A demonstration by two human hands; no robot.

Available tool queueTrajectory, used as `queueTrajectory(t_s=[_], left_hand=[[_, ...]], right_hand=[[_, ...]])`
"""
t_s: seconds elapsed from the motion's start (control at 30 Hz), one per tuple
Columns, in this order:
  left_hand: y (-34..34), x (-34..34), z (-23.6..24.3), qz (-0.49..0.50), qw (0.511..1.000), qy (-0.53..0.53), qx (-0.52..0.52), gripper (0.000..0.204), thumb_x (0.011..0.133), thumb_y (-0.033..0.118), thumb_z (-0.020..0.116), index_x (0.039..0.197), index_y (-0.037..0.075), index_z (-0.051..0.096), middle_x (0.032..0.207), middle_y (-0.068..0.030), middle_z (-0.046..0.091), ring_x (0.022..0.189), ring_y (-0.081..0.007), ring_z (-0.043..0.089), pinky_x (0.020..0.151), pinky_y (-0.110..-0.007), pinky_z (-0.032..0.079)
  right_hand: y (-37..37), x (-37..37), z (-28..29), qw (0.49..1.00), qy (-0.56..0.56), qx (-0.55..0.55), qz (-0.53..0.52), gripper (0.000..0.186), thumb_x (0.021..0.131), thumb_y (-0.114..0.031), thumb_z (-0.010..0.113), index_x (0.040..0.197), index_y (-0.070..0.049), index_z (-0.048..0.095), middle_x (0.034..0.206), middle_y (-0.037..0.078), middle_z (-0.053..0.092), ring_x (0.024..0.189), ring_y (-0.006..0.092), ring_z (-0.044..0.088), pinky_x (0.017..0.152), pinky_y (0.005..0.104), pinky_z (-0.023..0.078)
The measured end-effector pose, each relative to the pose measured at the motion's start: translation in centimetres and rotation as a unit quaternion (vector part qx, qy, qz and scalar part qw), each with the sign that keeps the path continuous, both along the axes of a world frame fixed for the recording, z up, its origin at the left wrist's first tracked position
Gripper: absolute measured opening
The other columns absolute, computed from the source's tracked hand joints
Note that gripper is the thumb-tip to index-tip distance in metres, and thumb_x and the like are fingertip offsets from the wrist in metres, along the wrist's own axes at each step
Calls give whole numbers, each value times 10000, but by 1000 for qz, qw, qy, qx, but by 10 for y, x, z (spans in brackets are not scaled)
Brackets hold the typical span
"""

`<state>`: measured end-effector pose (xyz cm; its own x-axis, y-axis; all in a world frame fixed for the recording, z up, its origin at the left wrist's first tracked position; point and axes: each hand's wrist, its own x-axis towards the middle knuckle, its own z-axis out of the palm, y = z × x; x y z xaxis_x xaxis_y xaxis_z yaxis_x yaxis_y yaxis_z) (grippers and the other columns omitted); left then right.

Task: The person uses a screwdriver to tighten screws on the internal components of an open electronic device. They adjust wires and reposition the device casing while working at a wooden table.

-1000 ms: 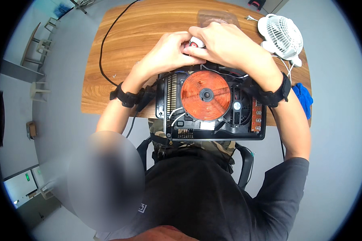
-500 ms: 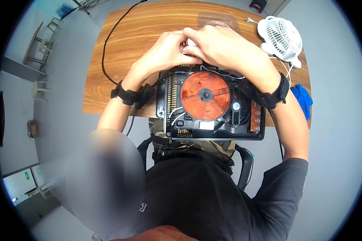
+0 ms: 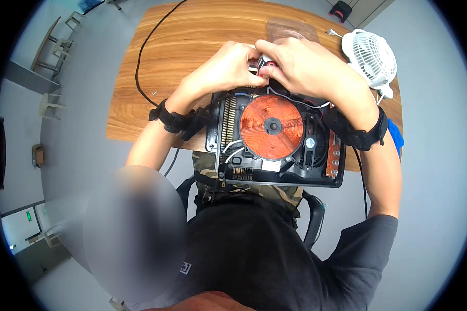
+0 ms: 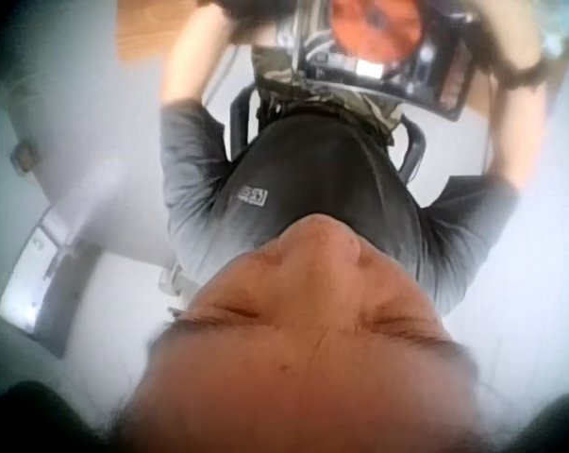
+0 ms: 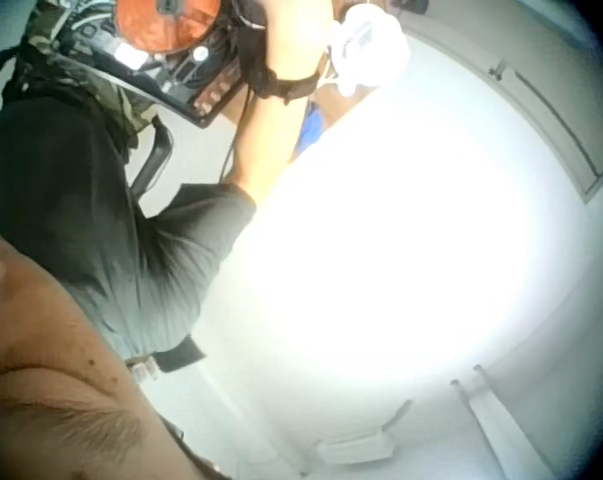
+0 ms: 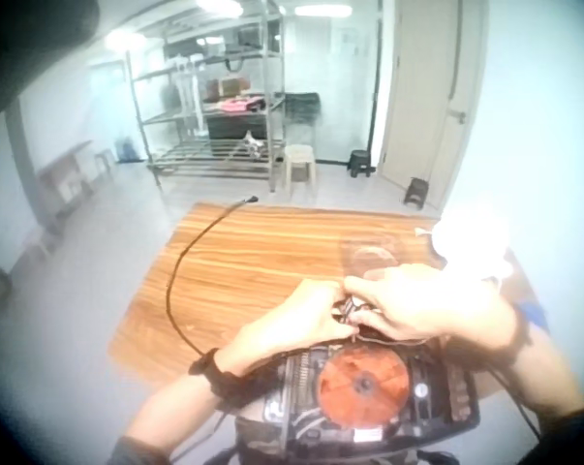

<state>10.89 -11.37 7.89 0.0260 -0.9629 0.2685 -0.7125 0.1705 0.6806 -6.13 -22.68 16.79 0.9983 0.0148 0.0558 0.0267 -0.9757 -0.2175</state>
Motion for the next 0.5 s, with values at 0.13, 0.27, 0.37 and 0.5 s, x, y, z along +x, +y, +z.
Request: queueTrajectory(t_s=[0.13, 0.27, 0.37, 0.5], left_hand=[[2, -6, -6, 17, 995, 49, -83, 400, 729, 249, 892, 977, -19, 730, 802, -200, 724, 784, -332, 740, 729, -391, 559], [4, -8, -2, 52, 998, 36, 1, 359, 728, 238, 897, 898, -16, 710, 775, -180, 722, 715, -299, 717, 684, -387, 547], [4, -6, -1, 46, 998, 35, -2, 297, 731, 200, 846, 862, -19, 693, 726, -177, 692, 656, -280, 683, 640, -378, 530], [4, -4, -1, 28, 998, 58, 8, 282, 735, 203, 804, 836, -32, 686, 704, -186, 682, 651, -332, 686, 639, -404, 540]], right_hand=[[5, 10, -4, 997, 33, -13, -65, 333, 992, -338, 634, 1034, -8, 647, 790, 252, 690, 826, 456, 687, 758, 539, 542], [-2, 12, -4, 994, 29, -59, -87, 439, 1003, -419, 613, 945, 11, 678, 776, 267, 689, 815, 455, 696, 740, 525, 562], [9, 9, 6, 994, 57, -48, -85, 394, 1022, -395, 579, 1099, -10, 611, 845, 255, 707, 876, 450, 698, 805, 520, 558], [7, 7, 6, 997, 68, -18, -45, 405, 986, -381, 634, 1168, -26, 562, 862, 264, 700, 898, 461, 689, 802, 527, 550]])
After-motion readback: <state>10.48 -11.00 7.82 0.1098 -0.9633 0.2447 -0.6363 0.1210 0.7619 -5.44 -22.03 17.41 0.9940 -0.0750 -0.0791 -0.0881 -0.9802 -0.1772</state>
